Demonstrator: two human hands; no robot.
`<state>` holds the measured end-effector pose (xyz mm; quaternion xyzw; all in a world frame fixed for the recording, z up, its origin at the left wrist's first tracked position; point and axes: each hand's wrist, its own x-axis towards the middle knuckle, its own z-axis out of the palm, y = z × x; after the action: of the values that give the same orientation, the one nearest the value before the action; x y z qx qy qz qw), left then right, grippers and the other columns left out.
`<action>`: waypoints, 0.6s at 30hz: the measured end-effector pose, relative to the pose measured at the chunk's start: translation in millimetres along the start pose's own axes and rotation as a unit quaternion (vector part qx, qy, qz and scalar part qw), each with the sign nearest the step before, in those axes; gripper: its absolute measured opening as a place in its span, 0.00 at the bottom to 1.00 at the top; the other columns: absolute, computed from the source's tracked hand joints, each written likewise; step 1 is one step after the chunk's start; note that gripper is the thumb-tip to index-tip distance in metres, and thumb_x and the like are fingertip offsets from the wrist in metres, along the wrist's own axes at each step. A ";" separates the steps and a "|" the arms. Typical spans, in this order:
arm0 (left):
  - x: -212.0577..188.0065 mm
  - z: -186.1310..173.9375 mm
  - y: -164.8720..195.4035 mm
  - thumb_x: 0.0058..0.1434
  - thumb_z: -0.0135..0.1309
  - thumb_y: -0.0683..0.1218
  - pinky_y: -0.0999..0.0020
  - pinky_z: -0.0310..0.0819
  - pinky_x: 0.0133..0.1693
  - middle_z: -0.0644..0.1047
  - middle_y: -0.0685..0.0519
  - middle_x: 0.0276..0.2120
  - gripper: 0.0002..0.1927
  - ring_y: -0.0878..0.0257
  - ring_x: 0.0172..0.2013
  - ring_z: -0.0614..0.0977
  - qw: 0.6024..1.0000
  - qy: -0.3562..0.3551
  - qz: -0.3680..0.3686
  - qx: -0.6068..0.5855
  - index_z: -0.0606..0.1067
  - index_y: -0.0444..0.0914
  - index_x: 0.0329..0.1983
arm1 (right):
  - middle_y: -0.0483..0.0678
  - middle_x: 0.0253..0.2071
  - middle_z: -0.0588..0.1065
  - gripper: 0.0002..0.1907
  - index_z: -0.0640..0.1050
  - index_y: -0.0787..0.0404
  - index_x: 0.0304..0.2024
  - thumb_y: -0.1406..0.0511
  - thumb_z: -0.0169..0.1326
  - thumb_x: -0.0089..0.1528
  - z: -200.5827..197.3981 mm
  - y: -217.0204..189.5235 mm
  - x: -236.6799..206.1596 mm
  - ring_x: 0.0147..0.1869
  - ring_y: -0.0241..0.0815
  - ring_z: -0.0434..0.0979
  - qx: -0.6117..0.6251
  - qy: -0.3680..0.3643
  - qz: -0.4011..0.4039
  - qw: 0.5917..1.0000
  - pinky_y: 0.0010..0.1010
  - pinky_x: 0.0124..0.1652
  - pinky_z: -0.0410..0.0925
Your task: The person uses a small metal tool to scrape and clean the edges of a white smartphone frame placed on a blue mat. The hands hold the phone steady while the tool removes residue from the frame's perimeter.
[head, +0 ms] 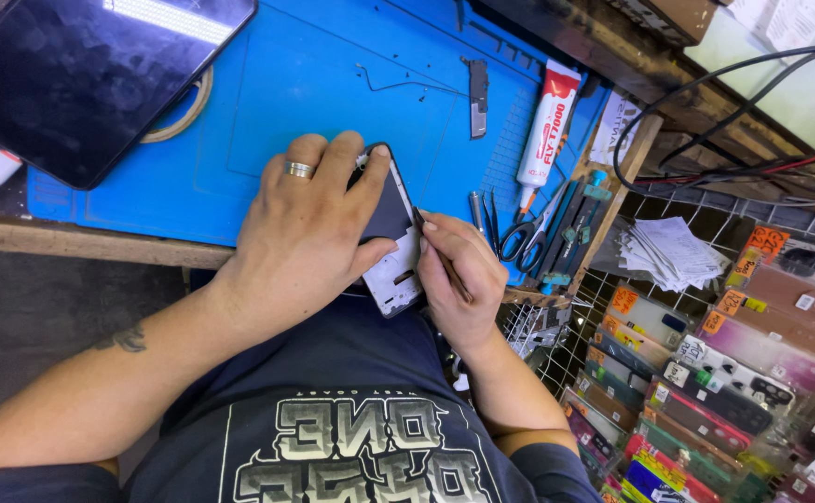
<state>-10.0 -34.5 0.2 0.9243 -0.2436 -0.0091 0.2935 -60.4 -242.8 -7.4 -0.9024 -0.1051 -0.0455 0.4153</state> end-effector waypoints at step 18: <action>-0.6 0.7 0.4 0.49 0.67 0.59 0.53 0.67 0.51 0.70 0.42 0.56 0.42 0.47 0.53 0.69 1.000 0.007 0.007 0.007 0.72 0.32 0.63 | 0.61 0.48 0.79 0.09 0.77 0.71 0.46 0.79 0.58 0.63 3.9 6.5 6.7 0.52 0.53 0.83 -0.016 -0.007 -0.036 0.999 0.35 0.53 0.74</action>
<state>-10.8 -34.9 -0.3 0.9245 -0.2483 0.0007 0.2891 -52.4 -242.9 -13.6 -0.9050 -0.1399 -0.0561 0.3979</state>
